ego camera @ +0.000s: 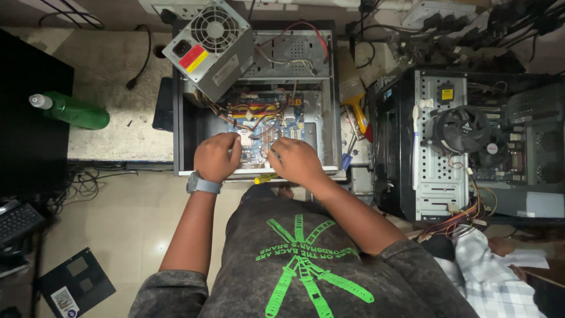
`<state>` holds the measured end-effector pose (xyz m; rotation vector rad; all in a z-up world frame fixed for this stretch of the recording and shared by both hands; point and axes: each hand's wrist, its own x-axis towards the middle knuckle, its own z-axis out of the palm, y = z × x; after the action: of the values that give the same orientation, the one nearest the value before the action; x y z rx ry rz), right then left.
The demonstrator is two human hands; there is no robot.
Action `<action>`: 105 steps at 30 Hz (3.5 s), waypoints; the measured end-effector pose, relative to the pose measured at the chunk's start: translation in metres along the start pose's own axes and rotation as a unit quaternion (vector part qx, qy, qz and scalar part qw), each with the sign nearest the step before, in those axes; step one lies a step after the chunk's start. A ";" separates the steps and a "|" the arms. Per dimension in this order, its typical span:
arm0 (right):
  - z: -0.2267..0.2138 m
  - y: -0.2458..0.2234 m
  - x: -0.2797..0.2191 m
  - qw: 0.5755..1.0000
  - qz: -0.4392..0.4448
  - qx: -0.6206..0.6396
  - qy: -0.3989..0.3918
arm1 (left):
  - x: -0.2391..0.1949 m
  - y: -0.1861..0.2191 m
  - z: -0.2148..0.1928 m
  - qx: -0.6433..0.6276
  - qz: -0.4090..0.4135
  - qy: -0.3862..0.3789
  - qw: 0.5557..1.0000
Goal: The person uses a screwdriver to remove screws from a computer case, then removes the power supply unit and disconnects its cables from the motherboard. The person continues to unscrew and remove components from the computer case.
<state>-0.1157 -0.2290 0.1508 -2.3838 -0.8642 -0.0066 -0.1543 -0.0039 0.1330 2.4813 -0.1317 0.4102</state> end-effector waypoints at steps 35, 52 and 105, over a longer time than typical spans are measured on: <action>0.016 0.004 -0.001 0.999 0.013 0.003 -0.036 | -0.011 -0.017 0.010 0.036 -0.009 0.012 0.999; 0.010 0.009 0.002 1.000 0.005 -0.002 -0.030 | -0.002 -0.006 0.005 -0.011 0.014 0.023 1.000; 0.023 -0.022 0.011 0.994 0.024 -0.096 0.057 | -0.012 -0.009 0.029 0.271 0.181 -0.005 0.945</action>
<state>-0.1236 -0.1969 0.1459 -2.5538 -0.7829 -0.2125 -0.1563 -0.0134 0.1022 3.0072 -0.5513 0.6598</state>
